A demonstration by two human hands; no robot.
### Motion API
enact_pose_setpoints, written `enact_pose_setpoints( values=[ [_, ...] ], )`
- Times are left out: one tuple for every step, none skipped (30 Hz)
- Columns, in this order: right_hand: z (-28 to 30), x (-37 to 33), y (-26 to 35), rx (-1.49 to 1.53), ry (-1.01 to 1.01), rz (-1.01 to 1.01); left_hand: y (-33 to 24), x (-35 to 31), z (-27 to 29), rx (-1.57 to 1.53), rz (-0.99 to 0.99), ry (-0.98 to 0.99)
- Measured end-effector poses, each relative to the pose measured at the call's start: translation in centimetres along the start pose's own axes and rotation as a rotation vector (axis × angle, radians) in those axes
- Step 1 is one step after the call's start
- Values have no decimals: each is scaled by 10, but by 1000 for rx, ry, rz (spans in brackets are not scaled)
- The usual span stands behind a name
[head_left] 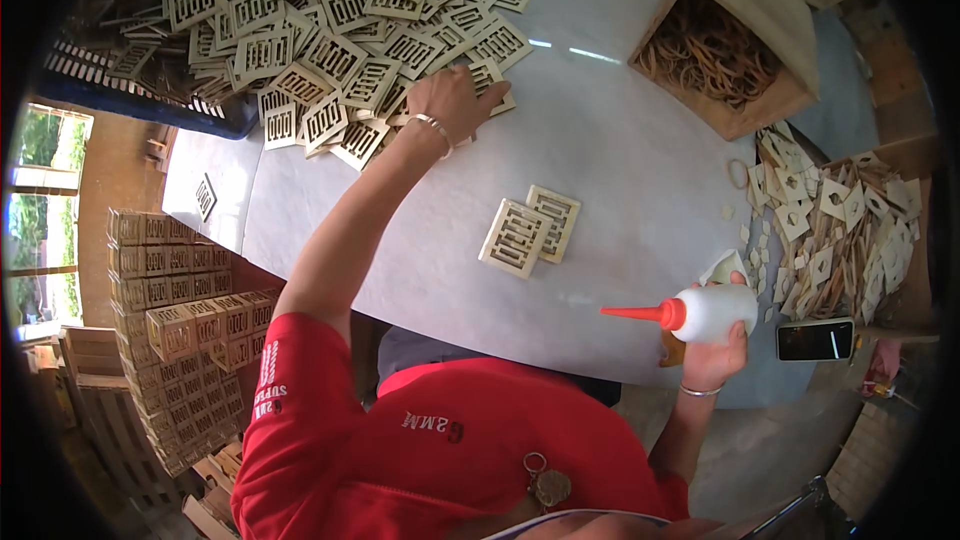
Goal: Assembling and gluing small laser-cut wooden boxes.
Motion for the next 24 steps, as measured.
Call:
enact_pose_setpoints(
  values=[
    [1,2,-3,10,19,-8,-7,12,3,8,0,2],
    [1,2,-4,15,41,-12,-13,19,-4,51,-12,123],
    [1,3,-5,17,42,-14,-17,20,-10,96,-22,244],
    [0,4,-5,17,50,1,-21,23,-6,98,-41,222],
    [0,4,-4,15,55,15,-23,23,-6,99,-40,224],
    [-1,3,-5,17,56,12,-22,25,-5,92,-26,212],
    [-1,2,-6,20,20,-1,-20,25,-3,87,-11,197],
    [2,2,-6,25,-20,-10,-20,25,-1,91,-12,195],
    [2,2,-6,31,-18,-10,-17,24,3,15,14,187],
    [1,2,-6,33,-7,-10,-12,22,8,-60,40,178],
    [2,0,-5,34,-4,-6,-8,19,7,-55,32,175],
    [3,0,-5,44,-1,-6,5,16,10,-144,74,102],
    [3,-1,-5,53,9,-10,20,11,11,-233,115,27],
    [2,-2,-4,57,20,-17,36,3,14,-354,98,-65],
    [2,-4,-3,62,24,-19,48,-8,8,-349,100,-69],
    [2,-6,-3,71,16,-24,59,-21,1,-665,155,-58],
    [2,-8,-3,77,7,-28,63,-34,-1,-983,209,-45],
    [2,-10,-3,75,5,-28,61,-49,3,-984,209,-42],
    [1,-12,-2,72,10,-24,57,-65,5,-1185,258,24],
    [-1,-13,-1,66,12,-20,51,-80,7,-1386,309,96],
    [-2,-15,0,57,5,-19,48,-93,12,-1393,311,106],
    [-8,-16,3,41,14,0,42,-105,15,-1461,306,163],
    [-15,-16,7,19,23,18,36,-116,17,-1533,305,222],
    [-19,-16,9,1,12,18,33,-126,16,-1533,274,266]
  ],
)
Point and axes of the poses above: each hand's wrist, its own x-axis towards the middle knuckle, its own z-axis out of the back of the hand, y = z × x, the point moved 8 cm from there along x, towards the middle knuckle, and after that the axes turned 9 degrees about -y, right-handed, at the moved point
